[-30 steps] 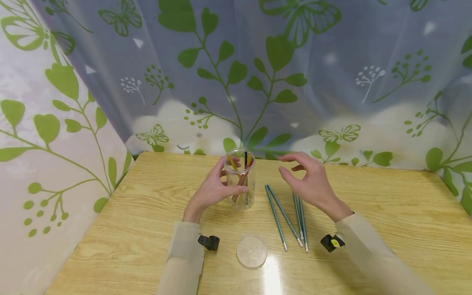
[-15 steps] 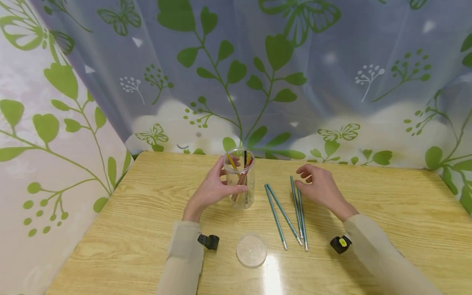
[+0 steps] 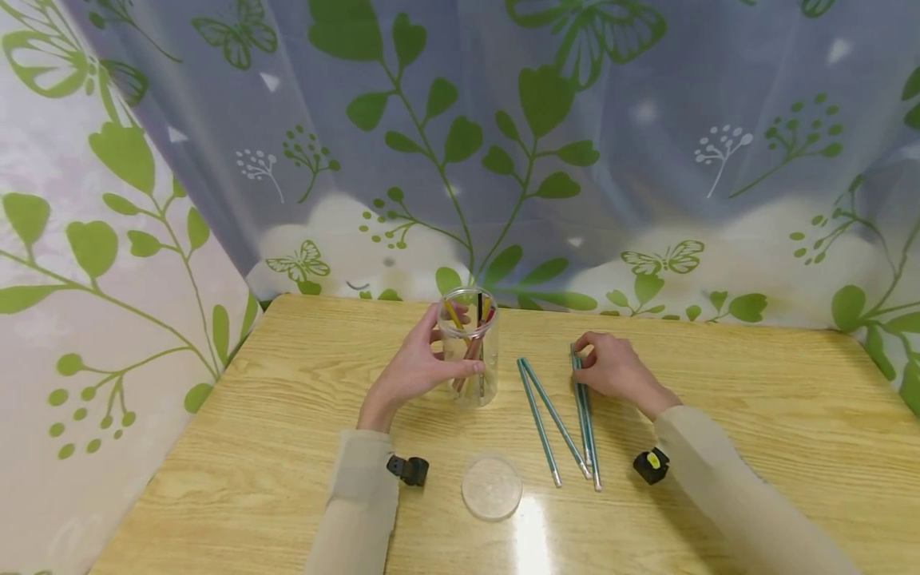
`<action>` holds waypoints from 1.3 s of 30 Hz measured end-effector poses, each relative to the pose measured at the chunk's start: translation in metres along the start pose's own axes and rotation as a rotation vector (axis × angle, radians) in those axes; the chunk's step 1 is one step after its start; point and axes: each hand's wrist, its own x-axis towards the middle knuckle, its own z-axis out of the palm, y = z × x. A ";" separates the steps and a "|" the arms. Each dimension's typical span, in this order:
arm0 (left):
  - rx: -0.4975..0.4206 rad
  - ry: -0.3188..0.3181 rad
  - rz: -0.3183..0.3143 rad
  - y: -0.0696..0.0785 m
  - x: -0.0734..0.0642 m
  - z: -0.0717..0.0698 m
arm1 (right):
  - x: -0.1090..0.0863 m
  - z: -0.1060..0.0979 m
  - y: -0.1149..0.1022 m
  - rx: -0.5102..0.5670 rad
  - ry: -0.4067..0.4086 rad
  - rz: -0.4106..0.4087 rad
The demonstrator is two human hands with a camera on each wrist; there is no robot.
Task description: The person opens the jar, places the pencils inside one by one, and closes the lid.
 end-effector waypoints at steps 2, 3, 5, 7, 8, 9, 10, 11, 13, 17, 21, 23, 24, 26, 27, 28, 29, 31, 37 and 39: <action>-0.001 0.001 0.000 0.000 0.000 0.000 | 0.000 -0.001 0.000 0.012 -0.016 0.005; -0.003 0.002 0.000 0.000 0.000 0.000 | 0.000 -0.001 0.001 0.016 -0.027 0.008; -0.004 0.002 -0.002 0.000 0.000 0.000 | -0.002 -0.004 0.001 0.011 -0.048 0.010; -0.004 0.003 -0.003 0.000 0.000 0.001 | -0.003 -0.006 0.001 0.001 -0.071 0.010; -0.003 0.003 -0.005 -0.001 0.000 0.001 | -0.004 -0.007 0.002 -0.001 -0.081 0.014; -0.003 0.003 -0.006 -0.001 0.000 0.001 | -0.005 -0.008 0.002 -0.001 -0.089 0.015; -0.003 0.002 -0.006 0.000 0.000 0.001 | -0.005 -0.009 0.003 -0.005 -0.093 0.013; -0.003 0.002 -0.007 0.000 0.000 0.001 | -0.006 -0.009 0.004 -0.006 -0.098 0.013; -0.005 0.001 -0.006 0.000 0.000 0.001 | -0.008 -0.010 0.006 -0.001 -0.105 0.012; 0.000 0.001 -0.001 0.000 0.000 0.001 | -0.010 -0.010 0.009 0.002 -0.103 0.013; 0.006 0.004 0.001 -0.001 0.000 0.001 | -0.011 -0.011 0.010 0.012 -0.099 0.027; 0.006 0.004 0.001 -0.001 0.000 0.001 | -0.011 -0.011 0.011 0.019 -0.106 0.035; 0.006 0.004 0.001 -0.001 0.001 0.001 | -0.012 -0.011 0.011 0.020 -0.109 0.037; 0.002 0.002 0.001 -0.001 0.001 0.001 | -0.012 -0.011 0.011 0.028 -0.118 0.044; -0.001 0.001 0.000 -0.002 0.001 0.001 | -0.012 -0.011 0.011 0.028 -0.119 0.048; -0.002 0.001 -0.001 -0.002 0.001 0.001 | -0.012 -0.010 0.011 0.031 -0.119 0.052; -0.002 0.002 -0.003 -0.002 0.001 0.001 | -0.013 -0.011 0.011 0.038 -0.117 0.055; -0.001 0.007 -0.008 -0.002 0.001 0.001 | -0.013 -0.011 0.011 0.060 -0.113 0.066; 0.005 0.013 -0.020 -0.001 0.001 0.001 | -0.016 -0.013 0.012 0.127 -0.100 0.116; 0.006 0.013 -0.023 -0.001 0.000 0.001 | -0.019 -0.017 0.012 0.141 -0.087 0.120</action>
